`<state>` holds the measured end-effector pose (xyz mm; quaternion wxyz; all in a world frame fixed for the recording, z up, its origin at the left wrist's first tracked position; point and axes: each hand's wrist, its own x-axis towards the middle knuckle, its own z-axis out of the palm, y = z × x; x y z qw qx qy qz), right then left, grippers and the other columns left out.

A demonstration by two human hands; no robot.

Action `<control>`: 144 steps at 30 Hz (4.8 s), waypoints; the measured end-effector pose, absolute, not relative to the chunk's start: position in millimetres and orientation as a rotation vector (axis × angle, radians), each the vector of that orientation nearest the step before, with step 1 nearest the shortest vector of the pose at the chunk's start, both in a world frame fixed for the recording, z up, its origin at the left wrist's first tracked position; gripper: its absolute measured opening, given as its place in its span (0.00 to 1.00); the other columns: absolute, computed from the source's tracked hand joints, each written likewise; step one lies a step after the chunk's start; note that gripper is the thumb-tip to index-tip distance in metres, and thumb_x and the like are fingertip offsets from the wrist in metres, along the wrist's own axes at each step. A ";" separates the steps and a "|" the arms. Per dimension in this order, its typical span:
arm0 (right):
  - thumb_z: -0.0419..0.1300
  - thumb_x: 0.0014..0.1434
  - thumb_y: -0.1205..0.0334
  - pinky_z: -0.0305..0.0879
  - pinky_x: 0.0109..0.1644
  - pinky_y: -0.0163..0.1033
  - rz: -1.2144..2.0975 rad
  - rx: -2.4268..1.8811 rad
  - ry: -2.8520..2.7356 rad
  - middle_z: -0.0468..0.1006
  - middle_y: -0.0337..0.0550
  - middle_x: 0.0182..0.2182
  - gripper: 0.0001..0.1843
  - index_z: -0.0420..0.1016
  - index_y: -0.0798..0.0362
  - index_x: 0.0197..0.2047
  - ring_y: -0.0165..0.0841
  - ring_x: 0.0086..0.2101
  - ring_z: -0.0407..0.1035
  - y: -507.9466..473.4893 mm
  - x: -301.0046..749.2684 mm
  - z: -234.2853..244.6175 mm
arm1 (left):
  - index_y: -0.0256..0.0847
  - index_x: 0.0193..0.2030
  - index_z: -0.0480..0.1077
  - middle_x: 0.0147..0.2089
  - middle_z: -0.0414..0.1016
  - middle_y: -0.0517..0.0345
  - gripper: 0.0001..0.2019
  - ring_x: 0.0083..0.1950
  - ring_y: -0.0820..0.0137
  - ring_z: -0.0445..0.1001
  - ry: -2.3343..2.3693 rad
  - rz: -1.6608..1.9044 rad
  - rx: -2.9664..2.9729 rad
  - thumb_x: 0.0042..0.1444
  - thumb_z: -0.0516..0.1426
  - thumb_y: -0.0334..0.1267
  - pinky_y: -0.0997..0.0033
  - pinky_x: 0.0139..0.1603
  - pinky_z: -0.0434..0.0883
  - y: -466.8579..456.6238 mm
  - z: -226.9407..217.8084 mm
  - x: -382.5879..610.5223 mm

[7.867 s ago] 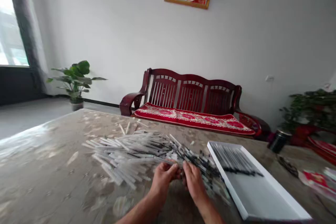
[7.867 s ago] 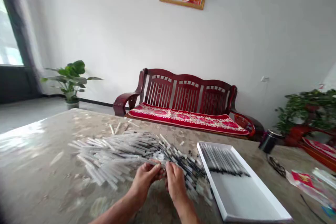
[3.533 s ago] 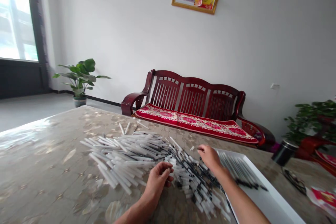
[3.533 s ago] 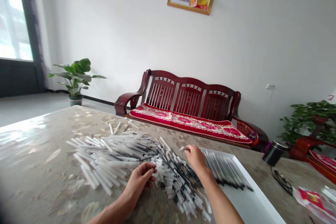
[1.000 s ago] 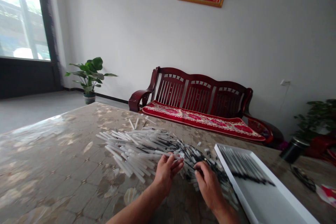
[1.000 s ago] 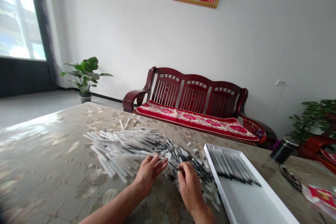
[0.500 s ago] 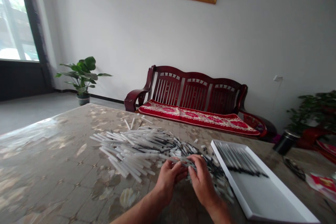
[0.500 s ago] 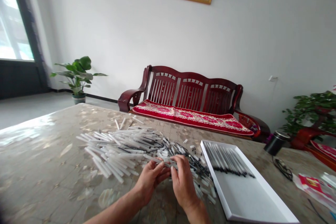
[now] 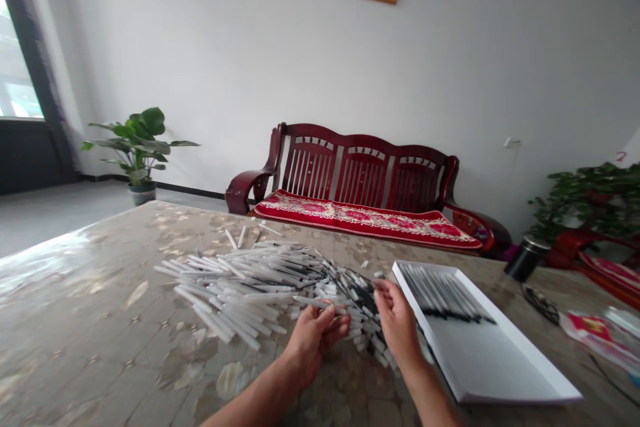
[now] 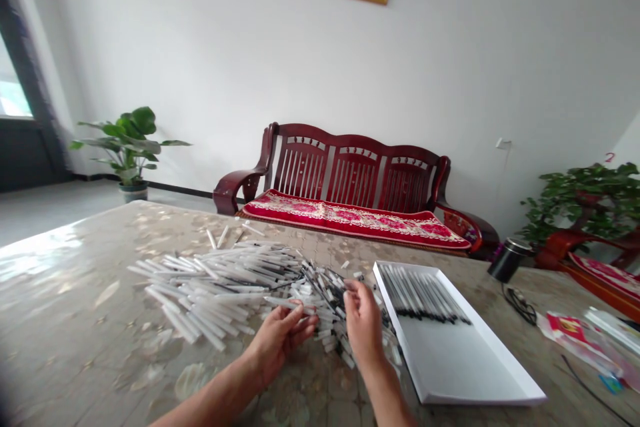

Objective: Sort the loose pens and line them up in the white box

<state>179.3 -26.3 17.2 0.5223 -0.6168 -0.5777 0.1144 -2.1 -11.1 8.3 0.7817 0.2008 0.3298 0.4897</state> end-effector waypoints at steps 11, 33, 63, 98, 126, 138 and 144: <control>0.51 0.62 0.67 0.64 0.46 0.36 -0.107 -2.028 -1.783 0.80 0.46 0.44 0.17 0.81 0.49 0.44 0.37 0.43 0.74 -22.9 231.1 4.4 | 0.36 0.32 0.68 0.30 0.79 0.55 0.09 0.29 0.71 0.79 0.766 1.112 0.497 0.51 0.66 0.30 0.75 0.30 0.77 -5.6 8.5 -3.1; 0.55 0.54 0.72 0.62 0.41 0.37 -0.121 -2.051 -1.923 0.78 0.46 0.35 0.12 0.79 0.50 0.32 0.38 0.38 0.74 -17.6 242.9 1.2 | 0.36 0.31 0.69 0.27 0.77 0.57 0.09 0.29 0.72 0.78 0.749 1.092 0.453 0.50 0.66 0.29 0.76 0.31 0.77 -1.3 5.0 -4.4; 0.70 0.43 0.50 0.69 0.34 0.38 0.889 -1.187 -0.959 0.81 0.44 0.29 0.18 0.79 0.55 0.33 0.35 0.29 0.72 -27.0 129.6 3.6 | 0.34 0.29 0.71 0.27 0.79 0.56 0.09 0.29 0.74 0.79 0.631 1.106 0.396 0.46 0.68 0.24 0.80 0.34 0.77 -3.2 10.9 -3.9; 0.49 0.65 0.42 0.62 0.32 0.35 0.469 -1.399 -1.494 0.75 0.38 0.26 0.22 0.70 0.49 0.32 0.33 0.28 0.68 -34.0 131.6 7.7 | 0.35 0.28 0.73 0.26 0.79 0.55 0.20 0.28 0.70 0.77 0.683 1.171 0.536 0.29 0.75 0.39 0.74 0.31 0.74 -6.9 4.2 -0.2; 0.51 0.55 0.29 0.47 0.16 0.35 0.946 -1.416 -1.145 0.57 0.32 0.11 0.31 0.60 0.48 0.19 0.27 0.12 0.51 -37.3 122.9 14.6 | 0.35 0.27 0.72 0.23 0.79 0.55 0.21 0.26 0.71 0.76 0.652 1.146 0.726 0.31 0.74 0.43 0.74 0.30 0.74 -13.3 11.9 0.1; 0.53 0.53 0.30 0.40 0.15 0.31 1.017 -1.310 -1.273 0.55 0.30 0.07 0.33 0.57 0.49 0.14 0.22 0.10 0.46 -40.0 158.9 22.2 | 0.30 0.26 0.75 0.15 0.70 0.55 0.29 0.10 0.81 0.58 0.509 0.285 0.721 0.56 0.55 0.60 0.82 0.08 0.42 -2.3 9.7 -18.3; 0.53 0.54 0.31 0.41 0.16 0.32 0.916 -1.366 -1.417 0.54 0.30 0.08 0.33 0.56 0.48 0.13 0.22 0.11 0.46 -39.6 161.6 24.9 | 0.32 0.27 0.77 0.16 0.70 0.59 0.20 0.12 0.81 0.61 0.503 0.342 0.862 0.46 0.67 0.52 0.82 0.11 0.49 -6.3 10.3 -25.2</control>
